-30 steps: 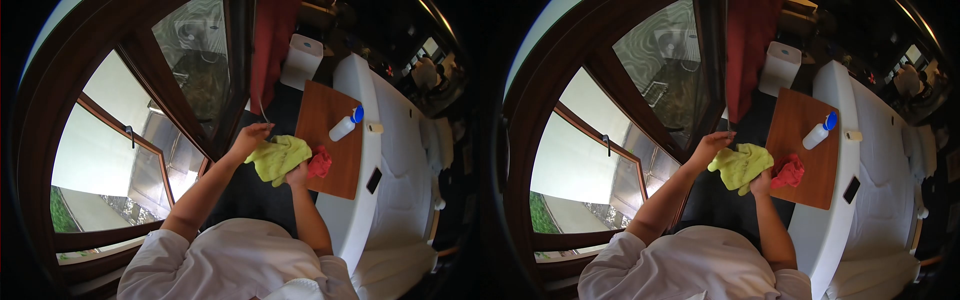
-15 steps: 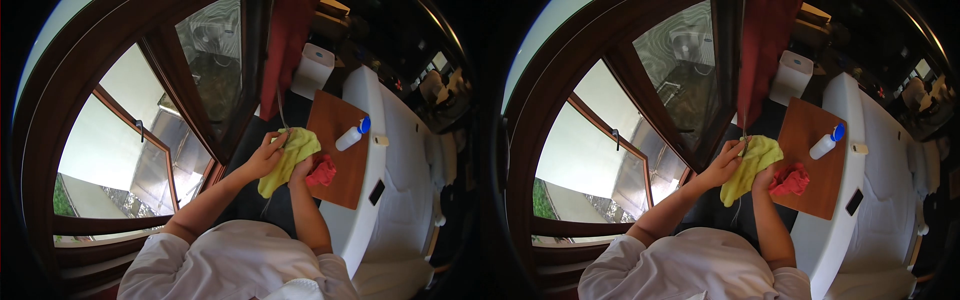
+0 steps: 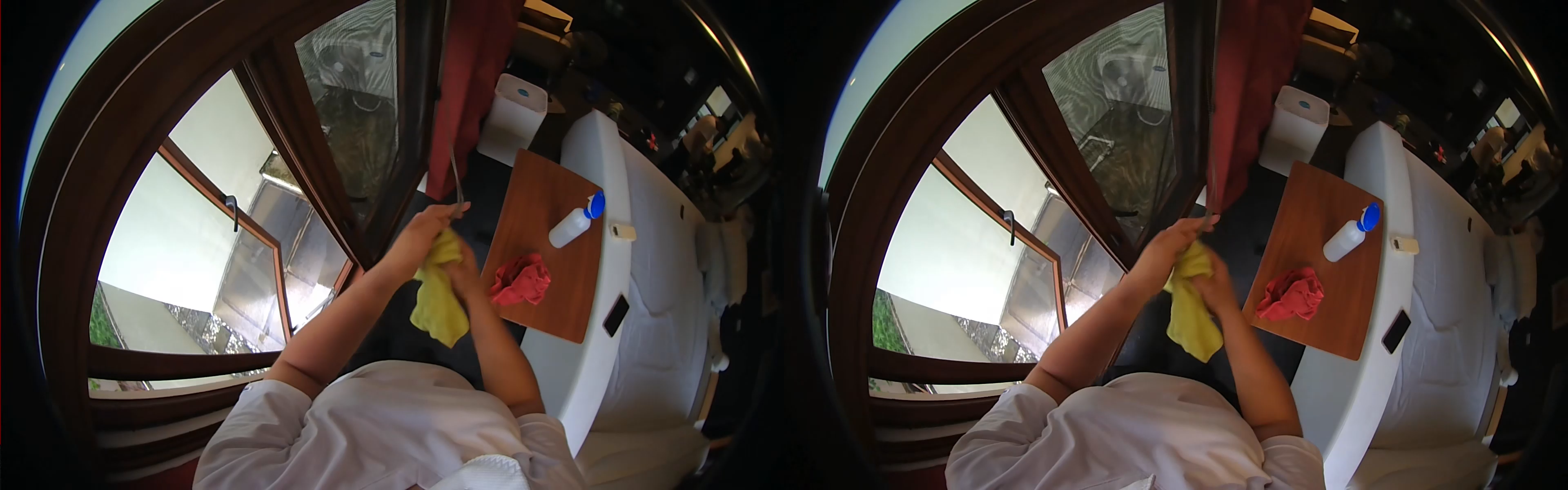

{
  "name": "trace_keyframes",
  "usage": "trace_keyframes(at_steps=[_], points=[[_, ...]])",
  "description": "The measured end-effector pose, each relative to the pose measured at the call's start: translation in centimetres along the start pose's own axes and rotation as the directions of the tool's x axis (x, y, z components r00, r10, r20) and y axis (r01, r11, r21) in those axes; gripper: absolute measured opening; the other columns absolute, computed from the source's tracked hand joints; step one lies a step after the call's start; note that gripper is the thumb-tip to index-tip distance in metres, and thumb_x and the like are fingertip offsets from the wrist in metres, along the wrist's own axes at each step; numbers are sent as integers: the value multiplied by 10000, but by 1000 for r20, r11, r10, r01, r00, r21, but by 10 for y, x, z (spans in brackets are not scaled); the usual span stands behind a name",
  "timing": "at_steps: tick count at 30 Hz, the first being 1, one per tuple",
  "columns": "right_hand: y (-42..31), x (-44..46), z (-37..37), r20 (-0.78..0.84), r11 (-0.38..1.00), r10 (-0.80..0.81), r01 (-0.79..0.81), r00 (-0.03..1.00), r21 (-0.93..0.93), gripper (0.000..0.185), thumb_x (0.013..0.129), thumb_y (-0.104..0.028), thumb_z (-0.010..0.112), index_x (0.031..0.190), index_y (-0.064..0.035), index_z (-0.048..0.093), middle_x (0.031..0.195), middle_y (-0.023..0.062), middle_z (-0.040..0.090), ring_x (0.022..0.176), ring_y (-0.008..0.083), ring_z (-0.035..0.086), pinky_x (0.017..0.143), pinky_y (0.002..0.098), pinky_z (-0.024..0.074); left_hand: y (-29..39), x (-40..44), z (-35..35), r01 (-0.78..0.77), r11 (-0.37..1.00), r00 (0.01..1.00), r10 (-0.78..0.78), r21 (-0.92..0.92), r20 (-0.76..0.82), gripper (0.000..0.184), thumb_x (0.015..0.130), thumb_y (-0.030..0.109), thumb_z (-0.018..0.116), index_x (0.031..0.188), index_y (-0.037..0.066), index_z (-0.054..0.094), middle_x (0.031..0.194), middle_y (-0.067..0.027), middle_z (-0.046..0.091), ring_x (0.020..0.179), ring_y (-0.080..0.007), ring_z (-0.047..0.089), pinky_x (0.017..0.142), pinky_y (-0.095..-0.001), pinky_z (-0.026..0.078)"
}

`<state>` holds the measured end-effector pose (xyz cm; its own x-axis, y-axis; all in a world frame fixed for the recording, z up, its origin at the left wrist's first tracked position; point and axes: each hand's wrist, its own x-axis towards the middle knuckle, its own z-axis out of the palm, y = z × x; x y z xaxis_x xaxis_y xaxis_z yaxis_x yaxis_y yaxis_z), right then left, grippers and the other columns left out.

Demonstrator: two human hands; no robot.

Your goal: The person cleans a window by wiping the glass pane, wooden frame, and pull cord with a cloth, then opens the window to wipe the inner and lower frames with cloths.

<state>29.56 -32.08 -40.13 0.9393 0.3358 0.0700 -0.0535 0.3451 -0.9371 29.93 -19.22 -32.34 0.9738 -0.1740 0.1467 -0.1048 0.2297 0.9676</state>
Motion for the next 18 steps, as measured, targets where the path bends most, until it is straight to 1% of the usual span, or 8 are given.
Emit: trace_keyframes(at_steps=[1, 2, 3, 5, 9, 10, 14, 18], points=[[-1, -3, 6, 48, 985, -11, 19, 999, -172, 456, 745, -115, 606, 1184, -44, 509, 1021, 48, 597, 937, 140, 587, 821, 274, 462, 21, 1, 2, 218, 944, 975, -219, -249, 22, 339, 944, 225, 444, 1139, -17, 580, 1006, -77, 604, 1011, -136, 524, 913, -265, 374], [-3, -8, 16, 39, 985, -24, 31, 999, -172, 365, 737, -93, 609, 1091, -26, 549, 944, 39, 612, 885, 129, 589, 785, 260, 458, 20, 6, -2, 162, 977, 987, -157, -140, 42, 322, 943, 232, 470, 1114, -12, 590, 947, -71, 610, 950, -135, 551, 875, -258, 399], [2, -9, 17, 35, 993, -9, 13, 999, -121, 356, 738, -90, 606, 1083, -24, 549, 945, 40, 611, 881, 127, 588, 782, 259, 457, 20, 8, -3, 99, 995, 993, -96, -31, 66, 306, 942, 239, 496, 1089, -8, 601, 889, -65, 616, 889, -134, 577, 838, -252, 425], [16, -9, 16, 38, 999, 27, -26, 999, -20, 338, 740, -85, 600, 1068, -20, 551, 949, 41, 610, 873, 123, 586, 776, 258, 456, 20, 9, 1, 125, 987, 992, -125, -104, 11, 258, 930, 199, 510, 1041, -14, 604, 810, -48, 609, 764, -115, 569, 754, -241, 449], [15, -7, 15, 71, 984, -50, 61, 996, -169, 336, 758, -95, 602, 1076, -2, 544, 976, 61, 618, 901, 133, 590, 804, 263, 454, 17, 16, -3, 150, 966, 970, -185, -209, -157, 232, 928, 190, 515, 978, -20, 600, 723, -31, 575, 556, -86, 492, 629, -221, 453], [14, -6, 15, 69, 977, -62, 74, 996, -199, 341, 756, -96, 603, 1079, -3, 544, 970, 60, 622, 897, 132, 591, 803, 267, 456, 20, 17, -3, 131, 951, 970, -181, -279, -162, 222, 934, 190, 507, 957, -13, 591, 702, -16, 557, 516, -61, 430, 601, -212, 442], [16, -7, 13, 102, 939, -85, 114, 991, -325, 364, 748, -102, 611, 1096, -19, 546, 934, 73, 641, 881, 149, 614, 791, 290, 472, 25, 22, -5, 87, 924, 980, -147, -371, -137, 204, 936, 182, 499, 988, -3, 565, 700, 2, 539, 513, -49, 411, 613, -204, 434], [54, -34, 5, 128, 852, -44, 104, 991, -513, 377, 733, -107, 625, 1099, -47, 555, 914, 130, 657, 885, 230, 649, 770, 325, 491, 79, 30, -20, -41, 887, 967, -81, -460, -243, 221, 936, 200, 500, 1033, 7, 545, 734, 17, 524, 519, -43, 401, 641, -204, 438]])
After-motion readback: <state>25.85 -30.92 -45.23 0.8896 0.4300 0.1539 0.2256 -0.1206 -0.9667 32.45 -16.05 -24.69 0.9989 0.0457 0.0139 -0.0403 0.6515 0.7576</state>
